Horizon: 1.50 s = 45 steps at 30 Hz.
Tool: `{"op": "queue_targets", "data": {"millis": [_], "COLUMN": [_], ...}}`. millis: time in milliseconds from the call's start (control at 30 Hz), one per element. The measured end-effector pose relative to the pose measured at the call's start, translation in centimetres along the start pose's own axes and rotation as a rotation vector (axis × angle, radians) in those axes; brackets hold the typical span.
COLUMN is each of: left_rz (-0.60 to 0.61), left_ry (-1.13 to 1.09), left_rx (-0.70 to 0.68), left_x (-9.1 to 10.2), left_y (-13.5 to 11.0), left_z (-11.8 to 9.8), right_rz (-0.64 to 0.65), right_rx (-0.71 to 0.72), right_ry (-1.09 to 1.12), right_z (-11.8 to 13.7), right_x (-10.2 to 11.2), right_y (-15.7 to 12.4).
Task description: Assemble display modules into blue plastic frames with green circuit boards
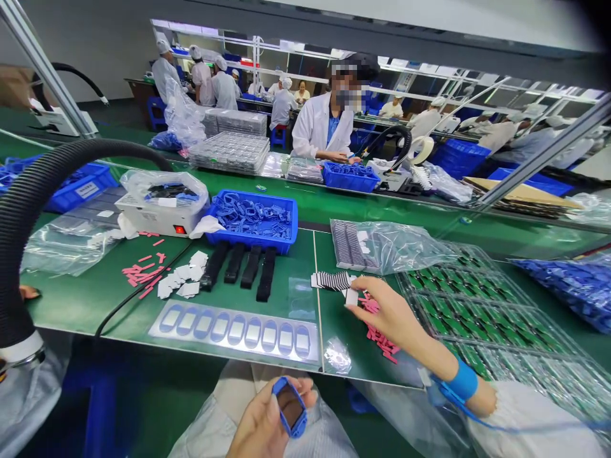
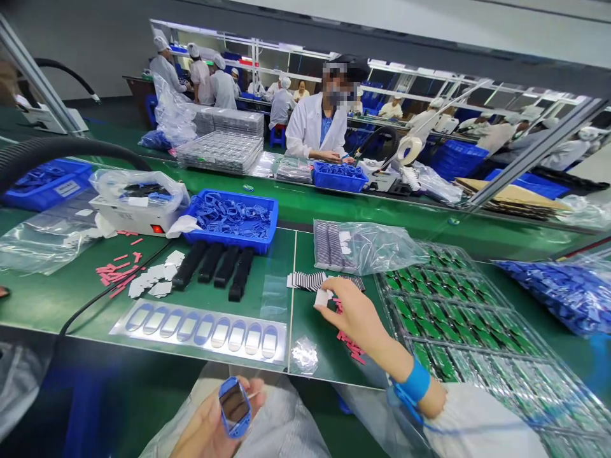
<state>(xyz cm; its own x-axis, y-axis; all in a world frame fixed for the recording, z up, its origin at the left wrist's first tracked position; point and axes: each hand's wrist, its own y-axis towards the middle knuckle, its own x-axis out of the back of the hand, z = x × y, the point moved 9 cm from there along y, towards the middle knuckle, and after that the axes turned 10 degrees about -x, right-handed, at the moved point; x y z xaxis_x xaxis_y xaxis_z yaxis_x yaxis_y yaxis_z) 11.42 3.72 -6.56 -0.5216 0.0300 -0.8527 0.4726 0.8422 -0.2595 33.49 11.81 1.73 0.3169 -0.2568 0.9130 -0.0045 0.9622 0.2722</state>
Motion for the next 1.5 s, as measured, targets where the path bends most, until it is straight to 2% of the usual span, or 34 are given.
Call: {"op": "queue_targets", "data": {"millis": [100,167,267,400,567,667,800,900,1067,1133,1233,1300,1400,1433,1500], "left_rz": [0.063,0.135,0.186,0.139,0.071,0.098,0.122,0.092,0.002,-0.032,-0.1,-0.134,-0.144,-0.143,-0.142], "left_ry": [0.089,0.123,0.143,0.129,0.152,0.175,0.204,0.148,0.055,0.021,-0.065,-0.134,-0.23,-0.258,-0.293], "left_rx": [-0.009,0.016,0.055,0.057,0.08,0.051,0.113,0.123,0.039,0.02,0.004,0.002,0.038,0.059,0.102], "left_x": [-1.3,-2.8,-4.3,-4.8,-4.6,-4.6,-3.6,-3.1,-2.9,-2.3,-0.4,0.9,2.4,2.7,3.1], "left_y": [0.4,0.6,0.7,0.5,0.2,0.1,-0.3,-0.6,-0.5,-0.5,-0.5,-0.6,-0.7,-0.8,-0.9], "left_z": [-0.7,-0.7,-0.6,-0.6,-0.1,-0.1,0.9,1.0,0.5,0.9,2.0,2.8,3.5,3.7,3.8], "right_rz": [0.107,0.264,0.364,0.322,0.229,0.241,0.285,0.149,-0.277,-0.355,-0.377,-0.372,-0.464,-0.494,-0.492], "right_rx": [0.098,0.187,0.263,0.267,0.165,0.143,0.136,0.134,0.212,0.287,0.328,0.26,0.068,0.046,0.12], "right_ry": [0.177,0.358,0.422,0.446,0.54,0.603,0.654,0.577,0.317,0.244,0.178,0.181,0.141,0.09,-0.031], "right_z": [5.2,8.7,11.7,12.4,12.0,11.9,11.7,11.6,13.3,14.6,15.2,13.7,9.3,8.1,7.1], "right_x": [1.0,1.3,1.7,1.8,1.3,1.1,1.1,1.8,3.7,3.8,3.7,3.7,3.7,3.3,1.7], "right_y": [-2.1,-3.7,-5.2,-5.8,-6.1,-6.1,-6.4,-6.9,-8.6,-9.4,-10.1,-10.1,-10.0,-10.1,-10.3]}}
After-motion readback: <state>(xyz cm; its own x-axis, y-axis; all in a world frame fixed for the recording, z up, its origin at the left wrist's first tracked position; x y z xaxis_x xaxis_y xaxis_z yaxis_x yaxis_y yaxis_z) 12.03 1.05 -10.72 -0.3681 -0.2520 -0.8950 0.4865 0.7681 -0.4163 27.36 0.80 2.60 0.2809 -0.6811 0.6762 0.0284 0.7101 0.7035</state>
